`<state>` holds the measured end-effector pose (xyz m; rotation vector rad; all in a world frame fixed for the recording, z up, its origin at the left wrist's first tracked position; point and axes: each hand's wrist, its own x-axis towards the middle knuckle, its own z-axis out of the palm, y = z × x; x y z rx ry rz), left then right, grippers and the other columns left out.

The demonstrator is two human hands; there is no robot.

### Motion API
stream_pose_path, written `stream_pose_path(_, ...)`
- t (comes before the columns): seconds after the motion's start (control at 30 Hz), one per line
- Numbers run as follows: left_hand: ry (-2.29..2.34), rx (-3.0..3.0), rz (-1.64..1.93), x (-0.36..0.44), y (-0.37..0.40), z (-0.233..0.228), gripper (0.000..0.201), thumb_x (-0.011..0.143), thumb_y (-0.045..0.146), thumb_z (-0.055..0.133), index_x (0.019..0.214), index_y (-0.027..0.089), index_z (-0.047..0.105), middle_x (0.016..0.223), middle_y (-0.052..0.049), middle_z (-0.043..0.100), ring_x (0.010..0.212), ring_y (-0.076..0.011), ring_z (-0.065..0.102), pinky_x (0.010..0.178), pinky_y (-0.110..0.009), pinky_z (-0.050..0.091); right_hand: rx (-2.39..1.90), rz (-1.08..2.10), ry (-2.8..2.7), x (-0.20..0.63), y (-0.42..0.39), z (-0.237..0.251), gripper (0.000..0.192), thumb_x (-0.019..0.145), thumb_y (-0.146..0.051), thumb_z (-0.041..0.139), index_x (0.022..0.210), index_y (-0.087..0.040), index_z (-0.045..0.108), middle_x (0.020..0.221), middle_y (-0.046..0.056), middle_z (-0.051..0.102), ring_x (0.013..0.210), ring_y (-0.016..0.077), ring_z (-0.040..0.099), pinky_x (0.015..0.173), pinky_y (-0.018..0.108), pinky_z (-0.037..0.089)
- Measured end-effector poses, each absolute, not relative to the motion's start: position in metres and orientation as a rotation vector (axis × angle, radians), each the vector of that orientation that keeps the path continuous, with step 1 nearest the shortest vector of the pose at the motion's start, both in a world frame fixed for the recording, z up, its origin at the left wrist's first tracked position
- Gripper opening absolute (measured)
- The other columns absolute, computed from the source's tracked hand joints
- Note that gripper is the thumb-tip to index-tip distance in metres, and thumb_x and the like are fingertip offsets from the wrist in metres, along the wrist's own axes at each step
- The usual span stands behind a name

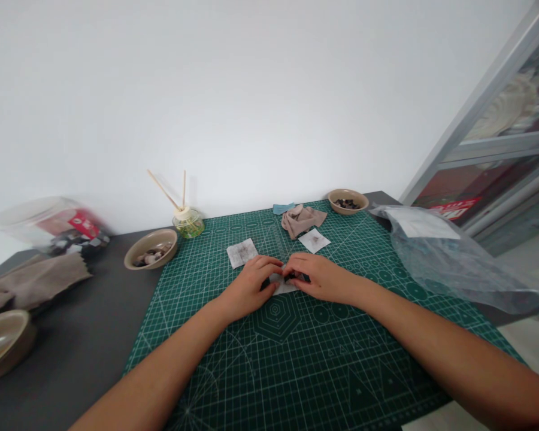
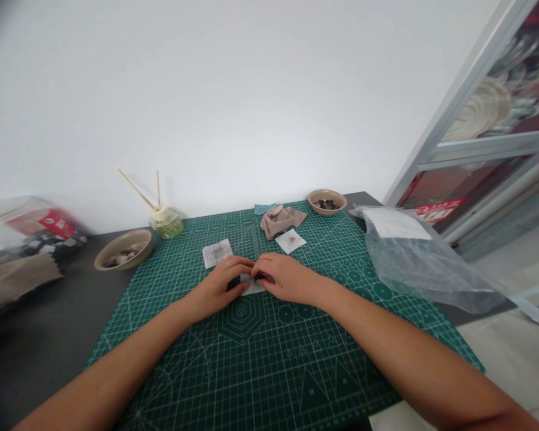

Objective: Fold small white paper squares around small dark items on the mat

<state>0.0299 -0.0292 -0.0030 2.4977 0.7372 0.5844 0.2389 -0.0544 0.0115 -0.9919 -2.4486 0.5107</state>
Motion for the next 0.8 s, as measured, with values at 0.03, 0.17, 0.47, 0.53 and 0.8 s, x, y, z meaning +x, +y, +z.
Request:
stream_pose_path(0.03,0.737,2.499,0.58,0.0301,-0.0293,-0.0028,0.024,0.083,0.007,0.053,0.102,0.019,0.059,0.114,-0.008,0.058,0.11,-0.0233,0.051,0.099,-0.043,0.04,-0.975,0.524,-2.462,0.2386,-0.0547,0.0117,0.017,0.081,-0.006,0.057,0.094,-0.015,0.062,0.091,0.006,0.059,0.083,0.017,0.057,0.076,0.03,0.046)
stream_pose_path(0.17,0.74,2.494,0.584,0.0305,-0.0294,-0.0036,0.025,0.082,0.006,0.053,0.102,0.02,0.059,0.115,-0.008,0.057,0.111,-0.0229,0.05,0.099,-0.043,0.04,-0.986,0.463,-2.456,0.2379,-0.0541,0.0104,0.017,0.08,-0.006,0.057,0.093,-0.015,0.063,0.091,0.006,0.06,0.085,0.0182,0.056,0.078,0.031,0.046)
stream_pose_path(0.47,0.755,2.498,0.575,0.0297,-0.0287,-0.0053,0.027,0.08,0.004,0.054,0.101,0.02,0.058,0.115,-0.007,0.057,0.111,-0.0231,0.05,0.099,-0.043,0.04,-0.979,0.501,-2.459,0.2382,-0.0551,0.0101,0.016,0.079,-0.005,0.057,0.091,-0.015,0.061,0.09,0.006,0.058,0.082,0.0171,0.056,0.075,0.029,0.046)
stream_pose_path(0.53,0.751,2.501,0.574,0.0294,-0.0285,-0.0054,0.027,0.08,0.004,0.054,0.101,0.02,0.058,0.115,-0.007,0.057,0.111,-0.0229,0.05,0.099,-0.043,0.04,-0.973,0.49,-2.461,0.2377,-0.0553,0.0095,0.015,0.079,-0.005,0.057,0.09,-0.015,0.06,0.09,0.006,0.058,0.083,0.0173,0.056,0.075,0.03,0.046)
stream_pose_path(0.8,0.741,2.501,0.588,0.0293,-0.0284,-0.0062,0.03,0.08,0.004,0.055,0.105,0.021,0.057,0.116,-0.007,0.056,0.112,-0.023,0.049,0.1,-0.044,0.039,-1.027,0.413,-2.413,0.2386,-0.053,0.0076,0.015,0.08,-0.005,0.058,0.09,-0.015,0.058,0.09,0.006,0.059,0.086,0.019,0.055,0.078,0.032,0.045)
